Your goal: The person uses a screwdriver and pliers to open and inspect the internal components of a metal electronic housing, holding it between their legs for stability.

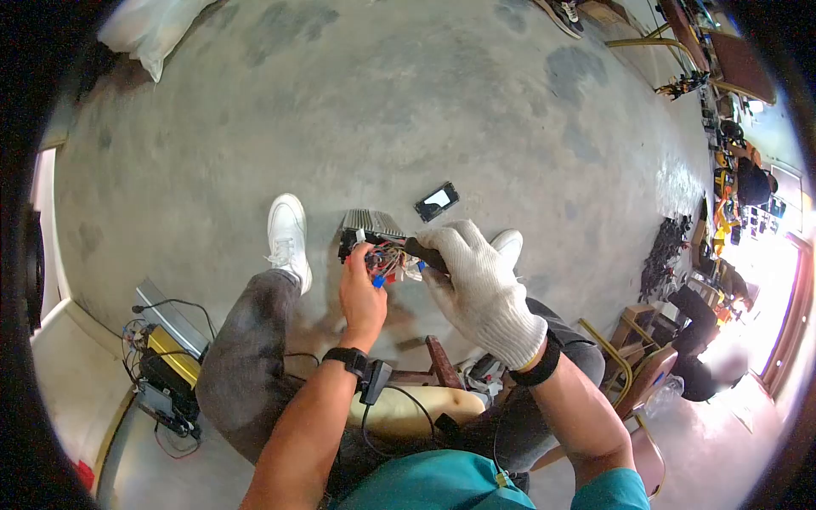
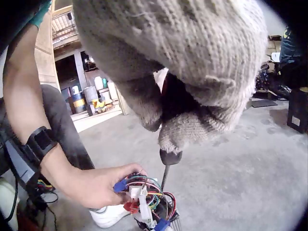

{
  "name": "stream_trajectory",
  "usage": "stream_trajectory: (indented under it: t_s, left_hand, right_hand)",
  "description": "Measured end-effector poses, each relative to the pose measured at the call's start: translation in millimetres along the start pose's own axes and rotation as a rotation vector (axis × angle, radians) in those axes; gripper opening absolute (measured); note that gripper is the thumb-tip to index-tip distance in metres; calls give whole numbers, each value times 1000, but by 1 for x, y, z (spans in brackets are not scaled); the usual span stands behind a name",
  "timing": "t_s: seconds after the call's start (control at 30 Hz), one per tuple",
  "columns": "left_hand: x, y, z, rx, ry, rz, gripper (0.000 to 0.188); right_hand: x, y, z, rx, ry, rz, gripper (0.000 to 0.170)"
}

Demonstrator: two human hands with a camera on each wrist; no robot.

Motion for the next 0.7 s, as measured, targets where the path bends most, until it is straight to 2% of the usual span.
stream_trajectory:
  t_s: [0.13, 0.7]
  left_hand:
    - [-2, 0, -2, 24, -46, -30, 64]
    - [-3, 2, -2, 9, -21, -51, 65]
  right_hand:
    - [3, 5, -2, 8, -15, 17, 38]
    - [13, 9, -7, 53, -34, 5, 38]
Point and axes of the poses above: each hand's wrist, its own z-axis away from the middle knuckle, its own y-axis out of the palm, x = y × z, the point moved 2 cm from there along -z, towards the middle knuckle, and after that the axes turned 7 degrees about -x, right-handed, at the moved point
